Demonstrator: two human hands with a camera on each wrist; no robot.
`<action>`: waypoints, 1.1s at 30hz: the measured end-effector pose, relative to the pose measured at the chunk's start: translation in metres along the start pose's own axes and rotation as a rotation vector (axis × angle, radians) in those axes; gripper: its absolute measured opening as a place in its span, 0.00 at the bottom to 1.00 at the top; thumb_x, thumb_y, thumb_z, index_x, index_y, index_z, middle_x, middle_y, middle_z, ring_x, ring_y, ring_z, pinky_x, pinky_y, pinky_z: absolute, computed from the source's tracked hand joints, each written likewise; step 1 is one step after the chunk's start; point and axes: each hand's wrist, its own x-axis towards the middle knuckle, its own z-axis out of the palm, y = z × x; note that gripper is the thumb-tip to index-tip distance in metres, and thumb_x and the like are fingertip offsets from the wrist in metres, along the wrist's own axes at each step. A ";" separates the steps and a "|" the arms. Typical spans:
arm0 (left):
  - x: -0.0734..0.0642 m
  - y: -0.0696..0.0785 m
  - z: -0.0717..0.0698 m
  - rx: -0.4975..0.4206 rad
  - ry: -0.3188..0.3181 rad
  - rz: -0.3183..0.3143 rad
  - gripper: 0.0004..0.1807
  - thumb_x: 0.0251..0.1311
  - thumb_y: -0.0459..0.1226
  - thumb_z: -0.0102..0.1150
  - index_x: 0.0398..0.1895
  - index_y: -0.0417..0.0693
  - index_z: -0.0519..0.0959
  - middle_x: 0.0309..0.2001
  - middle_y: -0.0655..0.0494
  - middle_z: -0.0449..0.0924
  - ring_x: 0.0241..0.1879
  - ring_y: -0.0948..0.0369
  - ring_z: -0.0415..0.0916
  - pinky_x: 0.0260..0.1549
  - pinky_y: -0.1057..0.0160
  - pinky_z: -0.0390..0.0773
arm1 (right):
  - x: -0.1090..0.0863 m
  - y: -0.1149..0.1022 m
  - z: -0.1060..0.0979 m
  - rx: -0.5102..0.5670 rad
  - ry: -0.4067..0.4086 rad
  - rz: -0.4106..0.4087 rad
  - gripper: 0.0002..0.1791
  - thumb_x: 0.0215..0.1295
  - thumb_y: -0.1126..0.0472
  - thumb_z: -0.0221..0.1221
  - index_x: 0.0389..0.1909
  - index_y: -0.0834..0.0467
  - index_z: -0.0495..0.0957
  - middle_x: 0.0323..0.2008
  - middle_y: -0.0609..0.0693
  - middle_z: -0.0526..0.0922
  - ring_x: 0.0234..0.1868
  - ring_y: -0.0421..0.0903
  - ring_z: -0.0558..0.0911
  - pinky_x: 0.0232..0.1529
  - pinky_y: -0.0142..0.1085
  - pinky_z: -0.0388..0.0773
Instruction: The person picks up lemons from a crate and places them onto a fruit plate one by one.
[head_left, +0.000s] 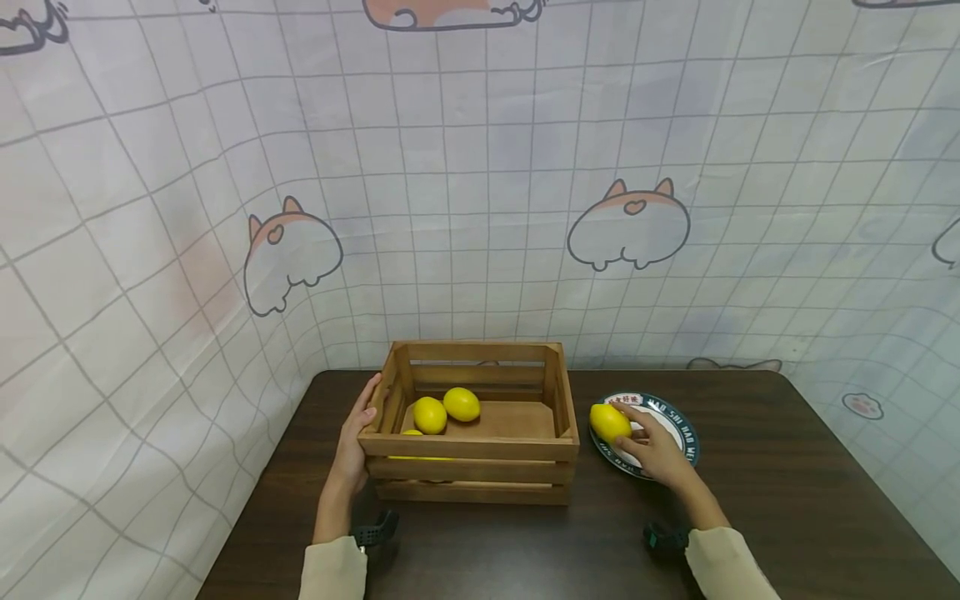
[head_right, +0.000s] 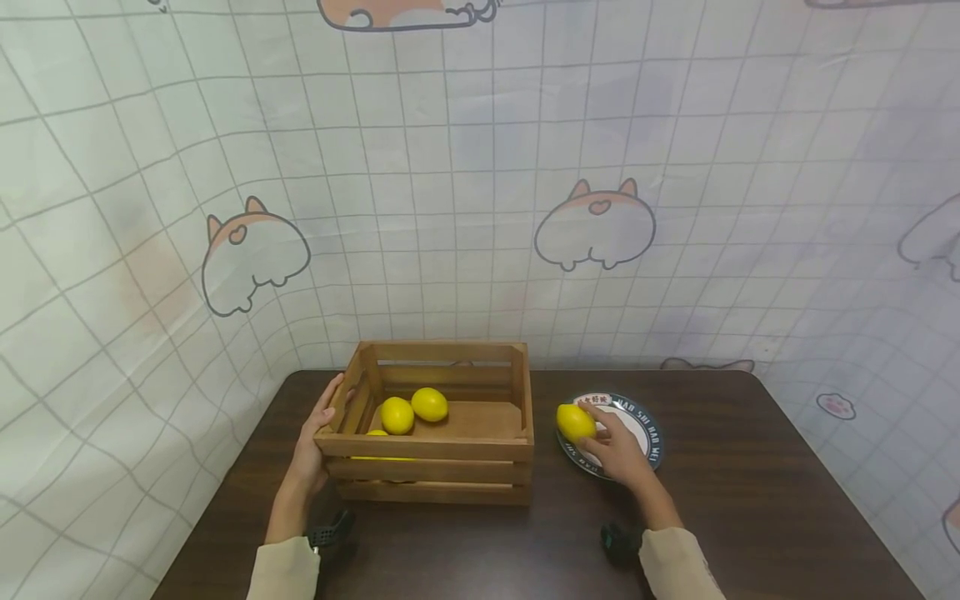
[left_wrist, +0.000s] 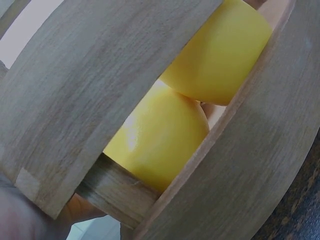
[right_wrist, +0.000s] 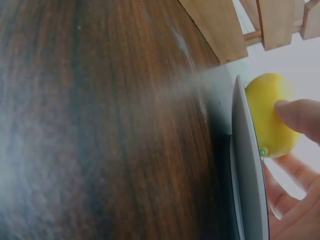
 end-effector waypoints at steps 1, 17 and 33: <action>0.000 0.000 0.000 -0.004 -0.002 0.001 0.33 0.77 0.42 0.34 0.84 0.57 0.50 0.83 0.51 0.44 0.81 0.44 0.42 0.73 0.28 0.40 | 0.000 0.000 0.000 0.004 -0.002 0.003 0.35 0.72 0.64 0.60 0.78 0.54 0.62 0.70 0.69 0.68 0.54 0.61 0.82 0.56 0.55 0.81; 0.000 -0.001 0.000 -0.020 0.003 -0.021 0.33 0.76 0.44 0.36 0.83 0.61 0.51 0.84 0.54 0.43 0.80 0.44 0.44 0.73 0.29 0.43 | -0.001 -0.003 0.000 -0.025 0.011 -0.008 0.34 0.71 0.66 0.60 0.77 0.56 0.64 0.72 0.68 0.67 0.56 0.63 0.79 0.59 0.58 0.79; -0.001 0.000 0.000 0.012 0.014 -0.019 0.33 0.76 0.46 0.36 0.83 0.59 0.51 0.84 0.55 0.44 0.81 0.44 0.44 0.72 0.28 0.47 | -0.001 -0.009 -0.012 -0.052 0.026 -0.063 0.30 0.70 0.68 0.60 0.73 0.61 0.68 0.66 0.71 0.72 0.51 0.64 0.82 0.46 0.50 0.85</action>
